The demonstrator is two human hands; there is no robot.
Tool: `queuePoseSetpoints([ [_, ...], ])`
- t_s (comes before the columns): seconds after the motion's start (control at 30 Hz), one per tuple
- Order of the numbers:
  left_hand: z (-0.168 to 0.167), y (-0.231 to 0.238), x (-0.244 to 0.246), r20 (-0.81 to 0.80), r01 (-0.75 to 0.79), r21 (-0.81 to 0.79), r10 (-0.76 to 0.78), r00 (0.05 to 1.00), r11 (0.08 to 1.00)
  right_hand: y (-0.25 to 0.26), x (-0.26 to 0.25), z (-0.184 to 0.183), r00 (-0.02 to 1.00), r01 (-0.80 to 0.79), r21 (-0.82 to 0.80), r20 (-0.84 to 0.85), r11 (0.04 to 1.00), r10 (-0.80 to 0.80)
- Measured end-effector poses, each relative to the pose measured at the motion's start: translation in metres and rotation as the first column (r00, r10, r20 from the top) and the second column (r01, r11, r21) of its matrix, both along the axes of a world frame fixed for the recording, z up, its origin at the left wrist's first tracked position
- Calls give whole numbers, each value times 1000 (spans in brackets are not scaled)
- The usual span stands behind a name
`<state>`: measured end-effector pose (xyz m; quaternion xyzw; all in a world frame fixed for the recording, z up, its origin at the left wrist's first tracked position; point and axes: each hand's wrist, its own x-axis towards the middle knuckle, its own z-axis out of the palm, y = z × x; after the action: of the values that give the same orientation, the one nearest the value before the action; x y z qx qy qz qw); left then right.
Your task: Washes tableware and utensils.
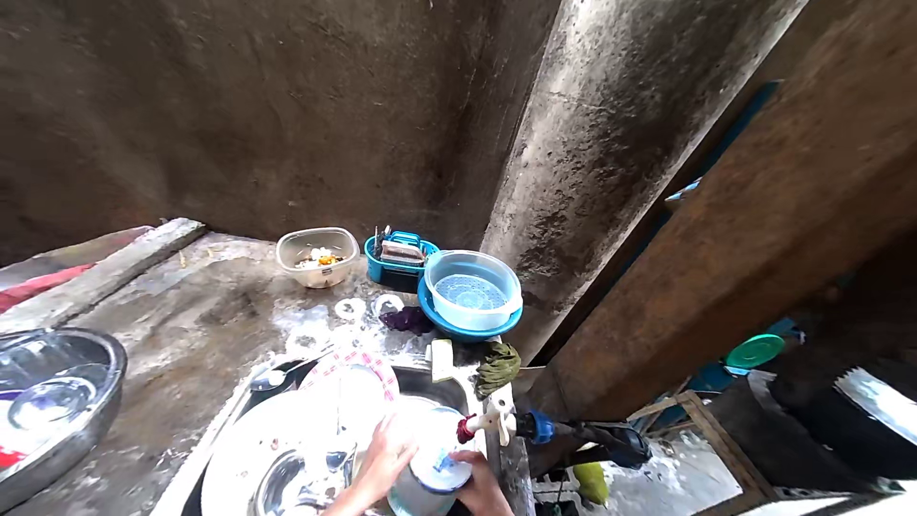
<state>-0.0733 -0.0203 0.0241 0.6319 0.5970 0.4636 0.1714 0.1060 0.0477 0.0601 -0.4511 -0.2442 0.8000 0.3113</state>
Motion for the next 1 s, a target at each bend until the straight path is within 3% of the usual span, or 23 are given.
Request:
queuePoseSetpoints([
  [0.03, 0, 0, 5, 266, -38, -178, 85, 960, 983, -1, 1, 2, 993, -59, 99, 105, 993, 48],
  [0.07, -1, 2, 13, 491, -30, -330, 199, 848, 943, 0, 1, 4, 964, -157, 236, 248, 959, 97],
  [0.13, -2, 5, 32, 715, -4, -525, 444, 540, 851, 6, 0, 10, 814, -405, 421, 571, 812, 110],
  [0.23, -12, 14, 55, 727, -36, -639, 619, 297, 768, 11, -5, 28, 552, -640, 441, 834, 630, -22],
  [0.27, -12, 15, 62, 742, -6, -647, 632, 222, 762, 9, -6, 27, 526, -669, 456, 848, 587, -59],
  [0.37, -20, 20, 78, 830, 95, -552, 557, -25, 828, 0, 2, 15, 613, -664, 627, 769, 408, -183],
  [0.4, -24, 23, 78, 853, 74, -519, 521, -8, 851, -3, 6, 9, 655, -629, 690, 719, 359, -232],
  [0.43, -25, 26, 75, 861, 27, -501, 496, 111, 865, -5, 9, 4, 678, -586, 720, 687, 372, -262],
  [0.5, -19, 28, 59, 750, -68, -430, 398, 529, 900, -8, 12, -9, 755, -378, 746, 591, 548, -284],
  [0.57, -5, 34, 43, 452, -39, -322, 190, 871, 946, -8, 10, -25, 854, -106, 690, 432, 716, -290],
  [0.6, 5, 38, 40, 243, -19, -319, 101, 965, 947, -9, 7, -32, 884, -17, 631, 372, 776, -283],
  [0.67, 19, 41, 48, -156, -14, -332, -40, 987, 943, -10, -3, -38, 908, 63, 516, 325, 854, -263],
  [0.7, 23, 38, 55, -252, -3, -333, -85, 964, 943, -10, -8, -37, 912, 71, 478, 324, 876, -251],
  [0.83, 22, 26, 68, -149, 164, -494, -269, 951, 854, -3, -14, -29, 932, 69, 396, 301, 916, -201],
  [0.9, 13, 14, 62, -190, 301, -418, -407, 894, 857, 0, -8, -30, 939, 62, 444, 278, 894, -203],
  [1.0, 4, 5, 34, -450, 552, -173, -564, 692, 816, 3, 5, -35, 953, 88, 444, 222, 892, -205],
])
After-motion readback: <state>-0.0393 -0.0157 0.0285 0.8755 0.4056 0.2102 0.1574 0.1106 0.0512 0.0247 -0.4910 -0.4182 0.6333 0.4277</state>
